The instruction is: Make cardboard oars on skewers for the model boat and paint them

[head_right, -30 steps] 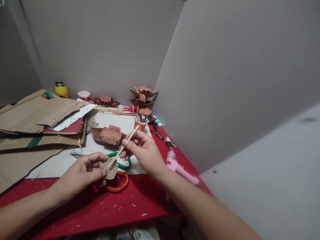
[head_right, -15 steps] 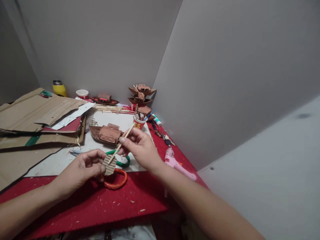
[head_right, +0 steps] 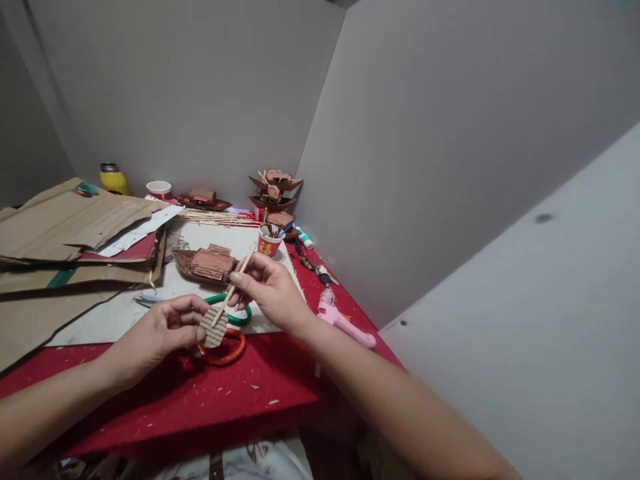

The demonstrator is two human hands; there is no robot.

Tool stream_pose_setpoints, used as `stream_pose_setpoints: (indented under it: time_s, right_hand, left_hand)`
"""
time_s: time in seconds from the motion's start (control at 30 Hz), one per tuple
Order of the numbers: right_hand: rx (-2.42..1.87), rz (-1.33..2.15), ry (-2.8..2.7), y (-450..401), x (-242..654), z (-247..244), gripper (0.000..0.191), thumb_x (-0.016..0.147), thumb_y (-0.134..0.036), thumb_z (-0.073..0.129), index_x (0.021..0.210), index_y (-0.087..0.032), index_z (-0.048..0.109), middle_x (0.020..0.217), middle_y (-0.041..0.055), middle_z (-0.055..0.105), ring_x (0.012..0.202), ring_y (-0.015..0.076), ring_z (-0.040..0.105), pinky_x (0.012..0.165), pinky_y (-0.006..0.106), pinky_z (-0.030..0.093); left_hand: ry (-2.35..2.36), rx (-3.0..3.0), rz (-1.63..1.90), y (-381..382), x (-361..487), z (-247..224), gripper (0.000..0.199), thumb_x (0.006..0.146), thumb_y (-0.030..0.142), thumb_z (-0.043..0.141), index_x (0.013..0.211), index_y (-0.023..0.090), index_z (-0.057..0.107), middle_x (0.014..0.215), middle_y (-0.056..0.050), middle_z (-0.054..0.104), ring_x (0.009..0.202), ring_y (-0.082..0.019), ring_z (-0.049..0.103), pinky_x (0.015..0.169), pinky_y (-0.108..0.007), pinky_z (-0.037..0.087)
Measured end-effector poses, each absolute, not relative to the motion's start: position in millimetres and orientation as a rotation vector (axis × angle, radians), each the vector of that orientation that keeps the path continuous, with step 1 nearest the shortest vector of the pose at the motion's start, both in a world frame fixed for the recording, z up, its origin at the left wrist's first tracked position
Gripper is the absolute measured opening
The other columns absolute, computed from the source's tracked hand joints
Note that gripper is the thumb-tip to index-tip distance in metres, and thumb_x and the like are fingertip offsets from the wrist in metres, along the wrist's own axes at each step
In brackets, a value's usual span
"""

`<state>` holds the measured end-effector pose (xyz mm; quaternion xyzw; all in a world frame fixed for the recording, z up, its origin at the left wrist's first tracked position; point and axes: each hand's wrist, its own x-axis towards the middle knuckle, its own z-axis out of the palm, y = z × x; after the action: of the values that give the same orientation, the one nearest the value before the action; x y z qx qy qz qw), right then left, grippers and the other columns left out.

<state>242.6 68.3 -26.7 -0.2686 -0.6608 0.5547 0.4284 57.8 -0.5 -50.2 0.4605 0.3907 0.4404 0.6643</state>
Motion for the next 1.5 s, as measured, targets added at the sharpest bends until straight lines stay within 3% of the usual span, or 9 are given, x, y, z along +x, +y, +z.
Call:
stream_pose_setpoints:
  time_s: [1.03,1.23,1.5]
  right_hand:
    - [-0.625,1.405,-1.662,72,238,-33,0.023,0.080,-0.038,0.071,0.086,-0.019,0.059,0.061,-0.0043,0.064,0.052,0.0111,0.063,0.047,0.021,0.052]
    - [-0.632,1.431,-1.641,69,234,-34,0.024,0.079,-0.039,0.071,0.084,-0.020,0.056,0.059,-0.0051,0.064,0.050,0.0109,0.063,0.047,0.020,0.052]
    - [-0.700,1.449,-1.605,59,232,-33,0.026,0.077,-0.040,0.073,0.086,-0.020,0.058,0.061,-0.0055,0.062,0.052,0.0114,0.062,0.050,0.022,0.051]
  left_hand:
    - [0.824,1.059,0.999,-2,55,-50,0.020,0.068,0.012,0.068,0.083,0.016,0.056,0.064,0.003,0.066,0.053,-0.007,0.054,0.054,-0.019,0.043]
    - [0.840,1.062,0.999,-2,57,-50,0.027,0.072,0.027,0.076,0.077,0.016,0.051,0.064,0.003,0.064,0.055,-0.007,0.054,0.054,-0.018,0.041]
    - [0.849,1.051,1.038,-3,57,-51,0.029,0.070,0.030,0.079,0.074,0.016,0.053,0.065,0.003,0.064,0.055,-0.008,0.055,0.055,-0.019,0.043]
